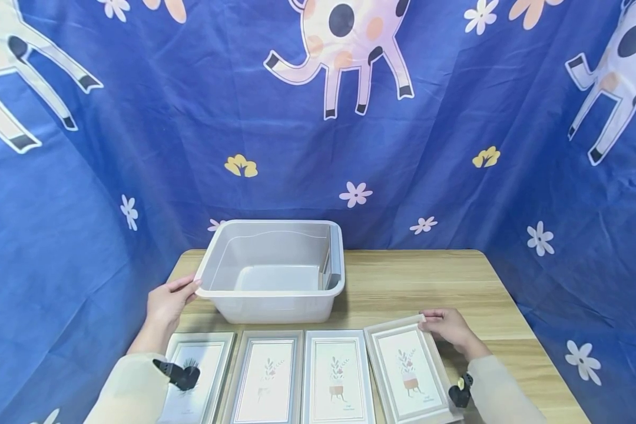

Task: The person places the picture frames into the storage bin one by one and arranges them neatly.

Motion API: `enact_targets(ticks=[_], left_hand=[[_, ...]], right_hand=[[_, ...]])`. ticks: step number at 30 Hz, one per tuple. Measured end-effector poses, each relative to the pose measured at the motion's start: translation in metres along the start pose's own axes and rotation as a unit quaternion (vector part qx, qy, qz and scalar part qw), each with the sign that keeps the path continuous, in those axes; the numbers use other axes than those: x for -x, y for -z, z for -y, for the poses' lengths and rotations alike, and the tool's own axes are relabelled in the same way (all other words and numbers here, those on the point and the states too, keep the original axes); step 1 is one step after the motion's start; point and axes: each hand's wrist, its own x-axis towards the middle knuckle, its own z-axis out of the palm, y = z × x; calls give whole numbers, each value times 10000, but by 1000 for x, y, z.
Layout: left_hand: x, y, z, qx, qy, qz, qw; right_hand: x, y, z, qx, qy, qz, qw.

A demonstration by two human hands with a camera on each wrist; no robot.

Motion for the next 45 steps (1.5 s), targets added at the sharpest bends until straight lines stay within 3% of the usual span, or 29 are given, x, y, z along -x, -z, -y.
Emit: enact_targets(ticks=[11,21,34,45], left_hand=[[-1,0,0,-27,19,27,10000],[-1,0,-1,-137,17,30,9999],[-2,0,0,-206,-9,48,9998],[-1,1,1,-360,82,34,9993]], right_hand=[[0,28,18,-160,289,1326,9906],[7,41,34,-168,385,1416,9890],[10,54,62,164,673,584,9959],[16,73,104,-110,1095,-151,9938]])
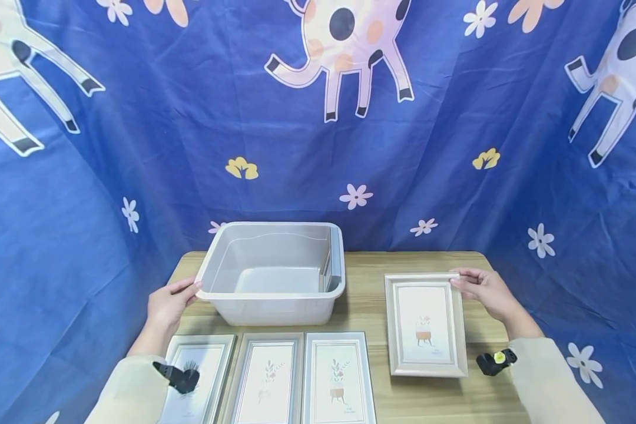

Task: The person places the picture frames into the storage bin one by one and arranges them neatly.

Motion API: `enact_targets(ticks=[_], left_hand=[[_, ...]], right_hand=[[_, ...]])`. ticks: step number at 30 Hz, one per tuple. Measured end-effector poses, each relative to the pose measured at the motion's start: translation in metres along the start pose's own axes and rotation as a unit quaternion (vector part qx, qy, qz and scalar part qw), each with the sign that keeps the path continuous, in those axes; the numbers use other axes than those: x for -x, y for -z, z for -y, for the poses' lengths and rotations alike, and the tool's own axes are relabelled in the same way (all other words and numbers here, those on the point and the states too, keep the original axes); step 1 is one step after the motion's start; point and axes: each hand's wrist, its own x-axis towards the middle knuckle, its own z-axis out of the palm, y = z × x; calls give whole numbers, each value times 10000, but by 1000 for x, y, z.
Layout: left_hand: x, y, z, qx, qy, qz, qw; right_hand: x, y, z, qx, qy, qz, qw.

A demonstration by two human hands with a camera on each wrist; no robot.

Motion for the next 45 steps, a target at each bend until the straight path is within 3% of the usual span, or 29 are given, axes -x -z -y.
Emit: enact_targets(ticks=[8,21,28,36,40,45], left_hand=[[0,1,2,-9,8,10,10000],[1,0,2,16,-11,13,10000],[0,0,3,117,-15,49,9999],[-1,1,2,191,-65,26,9998],[-1,1,1,258,-64,60,9996],[-1,1,1,309,-35,82,9995]], right_hand=[[-2,6,25,-1012,649,-362,9921],[-6,-5,64,-2551,1559,-521,9528],[-8,-29,91,-3359,1776,-901,9206],[-13,-66,122,-3687,1942,-1320,8994],[-17,-86,134,-3803,2047,-1346,8918],[-21,-111,146,-3601,2037,-1499,8980]])
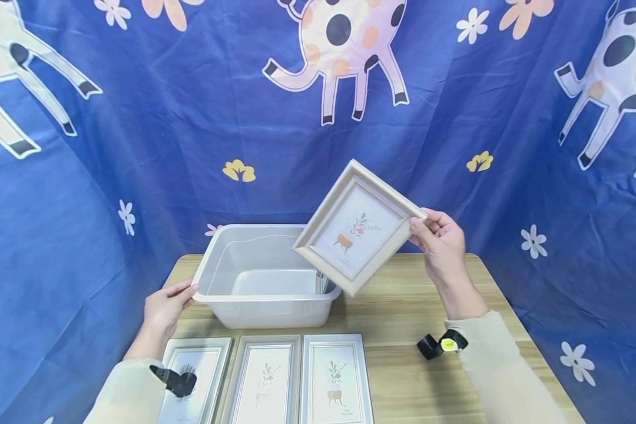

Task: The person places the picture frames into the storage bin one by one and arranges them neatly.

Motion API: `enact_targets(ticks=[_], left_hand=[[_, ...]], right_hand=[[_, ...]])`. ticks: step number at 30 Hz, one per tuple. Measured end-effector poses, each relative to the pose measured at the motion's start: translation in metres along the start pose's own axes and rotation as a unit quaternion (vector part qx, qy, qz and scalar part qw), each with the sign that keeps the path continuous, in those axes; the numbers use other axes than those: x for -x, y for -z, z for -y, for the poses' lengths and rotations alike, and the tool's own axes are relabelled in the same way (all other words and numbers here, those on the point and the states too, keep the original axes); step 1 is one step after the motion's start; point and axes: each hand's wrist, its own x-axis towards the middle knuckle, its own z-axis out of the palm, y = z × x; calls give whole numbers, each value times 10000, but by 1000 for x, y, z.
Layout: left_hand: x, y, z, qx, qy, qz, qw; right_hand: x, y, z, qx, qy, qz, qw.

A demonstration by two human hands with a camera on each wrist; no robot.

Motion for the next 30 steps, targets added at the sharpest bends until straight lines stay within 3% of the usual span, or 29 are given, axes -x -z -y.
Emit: enact_targets(ticks=[11,21,24,30], left_hand=[[-1,-1,1,-189,29,-30,9998],[0,-1,0,-176,16,-10,9998],[2,-1,-2,-145,8,-32,9999],[3,-1,-3,-109,17,5,9999]], right_hand=[[7,-45,-29,241,95,-458,9986],[14,-68,-65,761,352,-715,9939],[17,-73,-77,1206,544,-836,9877],[24,-82,-101,2225,899,-1158,9638]])
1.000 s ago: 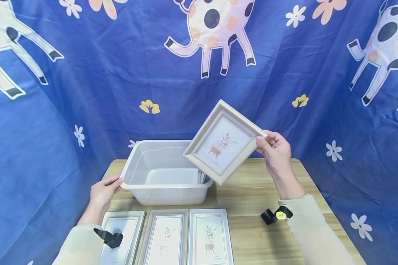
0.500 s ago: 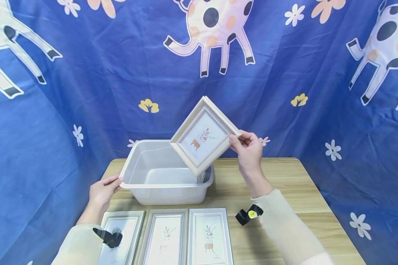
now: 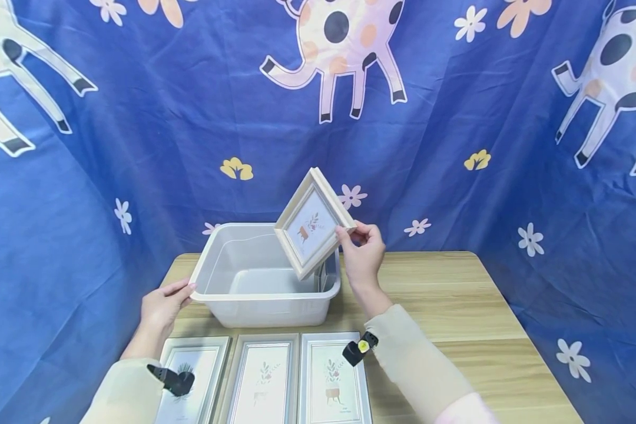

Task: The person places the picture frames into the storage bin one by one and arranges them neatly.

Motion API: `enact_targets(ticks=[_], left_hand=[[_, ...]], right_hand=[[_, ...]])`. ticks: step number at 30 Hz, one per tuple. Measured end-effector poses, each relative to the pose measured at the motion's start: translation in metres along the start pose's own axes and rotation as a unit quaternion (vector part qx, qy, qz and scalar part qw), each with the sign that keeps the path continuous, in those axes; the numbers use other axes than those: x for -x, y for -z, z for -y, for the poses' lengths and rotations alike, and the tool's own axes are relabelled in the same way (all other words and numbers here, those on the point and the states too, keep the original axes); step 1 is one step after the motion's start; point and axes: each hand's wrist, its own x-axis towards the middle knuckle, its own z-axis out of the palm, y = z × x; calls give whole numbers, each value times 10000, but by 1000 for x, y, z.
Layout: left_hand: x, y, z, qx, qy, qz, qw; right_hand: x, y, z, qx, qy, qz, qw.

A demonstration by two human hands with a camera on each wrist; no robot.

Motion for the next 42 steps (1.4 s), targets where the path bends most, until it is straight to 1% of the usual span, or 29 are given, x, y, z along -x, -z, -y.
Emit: enact_targets(ticks=[3,5,7,9,11,12,14,16,19,21,26,35,39,42], left_hand=[[-2,0,2,134,44,-7,9999],[-7,2,8,244,-38,-29,9997],[-17,6,20,372,-158,39,9992],[-35,12,42,818,-394,168,9957],[-41,15,48,836,-477,295,9949],[-41,15,48,835,-449,306,9950],[-37,12,42,751,-349,191,9964],[-21,7,22,280,-122,68,9995],[-9,1,9,179,30,-46,9998],[-4,0,4,196,48,-43,9998],[-5,0,4,322,34,-85,9994],[-4,2,3,553,-28,-75,9984],[-3,1,3,673,19,-81,9977],[-3,0,3,642,32,-94,9979]], right_hand=[[7,-7,-9,191,145,-129,9996],[12,-11,-15,286,209,-173,9992],[17,-15,-20,373,239,-184,9988],[23,-18,-25,445,210,-200,9986],[29,-21,-29,504,171,-220,9983],[32,-22,-31,533,150,-241,9982],[38,-25,-36,592,97,-290,9978],[43,-28,-41,665,66,-352,9971],[50,-31,-48,706,31,-412,9967],[54,-32,-52,750,48,-452,9961],[63,-33,-59,818,106,-483,9954],[77,-36,-69,796,-47,-540,9954],[80,-37,-73,907,54,-534,9944],[81,-36,-73,1078,168,-507,9927]])
